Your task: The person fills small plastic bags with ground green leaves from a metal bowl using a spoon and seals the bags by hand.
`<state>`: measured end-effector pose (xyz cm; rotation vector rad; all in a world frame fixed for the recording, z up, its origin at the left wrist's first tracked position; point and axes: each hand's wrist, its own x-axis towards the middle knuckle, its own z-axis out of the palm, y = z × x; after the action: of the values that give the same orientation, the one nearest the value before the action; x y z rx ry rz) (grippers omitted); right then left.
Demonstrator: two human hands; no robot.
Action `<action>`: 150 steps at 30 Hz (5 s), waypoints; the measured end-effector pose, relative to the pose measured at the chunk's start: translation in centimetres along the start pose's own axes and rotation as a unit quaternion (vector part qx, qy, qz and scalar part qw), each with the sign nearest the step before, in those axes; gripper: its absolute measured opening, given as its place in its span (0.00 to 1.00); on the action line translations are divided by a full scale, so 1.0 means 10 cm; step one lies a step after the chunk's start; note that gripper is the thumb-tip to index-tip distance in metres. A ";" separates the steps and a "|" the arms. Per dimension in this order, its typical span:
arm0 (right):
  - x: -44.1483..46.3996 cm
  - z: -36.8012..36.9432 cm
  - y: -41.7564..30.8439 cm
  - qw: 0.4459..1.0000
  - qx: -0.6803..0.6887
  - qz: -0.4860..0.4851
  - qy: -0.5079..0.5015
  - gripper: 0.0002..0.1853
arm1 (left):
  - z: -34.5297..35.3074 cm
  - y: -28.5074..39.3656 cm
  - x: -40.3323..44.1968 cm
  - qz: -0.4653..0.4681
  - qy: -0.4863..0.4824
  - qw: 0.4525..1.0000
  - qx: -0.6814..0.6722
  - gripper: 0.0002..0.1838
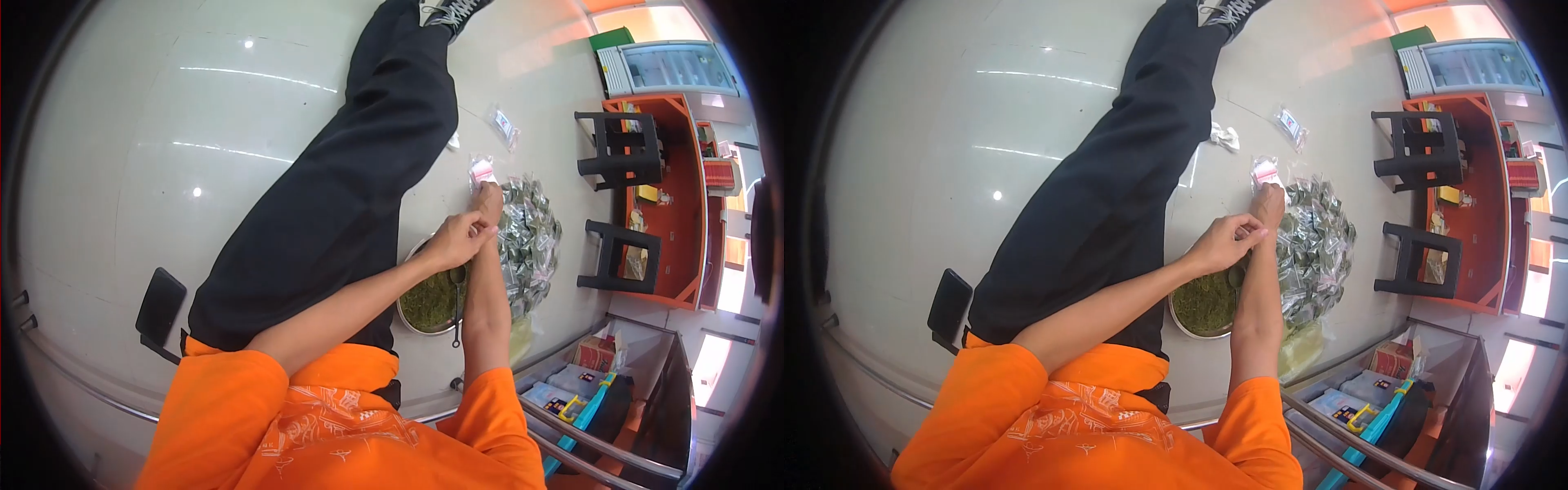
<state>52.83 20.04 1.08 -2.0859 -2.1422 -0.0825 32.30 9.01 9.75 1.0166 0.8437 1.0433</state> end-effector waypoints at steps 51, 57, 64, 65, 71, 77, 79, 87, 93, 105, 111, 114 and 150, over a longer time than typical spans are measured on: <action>-1.41 -1.75 -0.83 0.914 0.398 0.073 -0.016 0.16 | 0.03 -0.20 0.10 0.202 -0.034 0.978 -0.028 0.15; -1.43 -1.54 -0.47 0.938 0.342 0.043 -0.034 0.18 | -0.02 -0.12 0.02 0.176 -0.089 0.980 -0.009 0.11; -1.41 -1.72 -0.90 0.987 0.129 -0.033 0.089 0.15 | -0.03 0.00 -0.02 0.077 -0.086 0.984 -0.137 0.09; -1.40 -1.69 -0.91 0.986 0.140 -0.046 0.080 0.14 | -0.05 -0.05 0.02 0.132 -0.079 0.987 -0.054 0.10; -1.34 -1.48 -0.85 0.994 0.049 -0.057 0.079 0.13 | 0.09 -0.26 0.11 0.159 0.015 0.986 0.044 0.12; -1.41 -1.30 -0.77 0.985 0.128 -0.029 0.114 0.12 | 0.09 -0.21 0.02 0.251 0.041 0.949 0.187 0.12; -1.40 -1.34 -0.76 0.982 0.095 -0.023 0.164 0.11 | 0.08 -0.28 0.02 0.261 0.043 0.943 0.200 0.12; -1.37 -1.63 -1.08 0.976 0.107 0.018 0.189 0.11 | -0.01 -0.11 -0.04 0.188 0.044 0.963 0.189 0.16; -1.44 -1.58 -1.14 0.982 0.157 -0.017 0.103 0.22 | -0.07 -0.04 -0.07 0.172 0.004 0.971 0.168 0.16; -1.46 -1.79 -0.99 0.963 0.187 0.138 0.137 0.22 | -0.10 0.37 -0.19 0.322 -0.113 0.901 0.267 0.12; -1.65 -1.67 -1.07 0.931 0.351 0.060 0.077 0.16 | -0.06 0.16 -0.23 0.479 -0.060 0.781 0.397 0.16; -1.73 -1.67 -1.12 0.917 0.387 0.068 0.074 0.15 | -0.02 0.11 -0.24 0.463 -0.095 0.779 0.411 0.14; -2.80 -1.56 -0.65 0.977 0.102 0.179 -0.056 0.10 | -0.31 -0.05 0.05 -0.153 -0.082 0.898 0.404 0.26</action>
<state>48.01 -10.10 12.79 -2.3552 -1.7066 0.2887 29.72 10.21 8.27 1.5708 1.2882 0.2987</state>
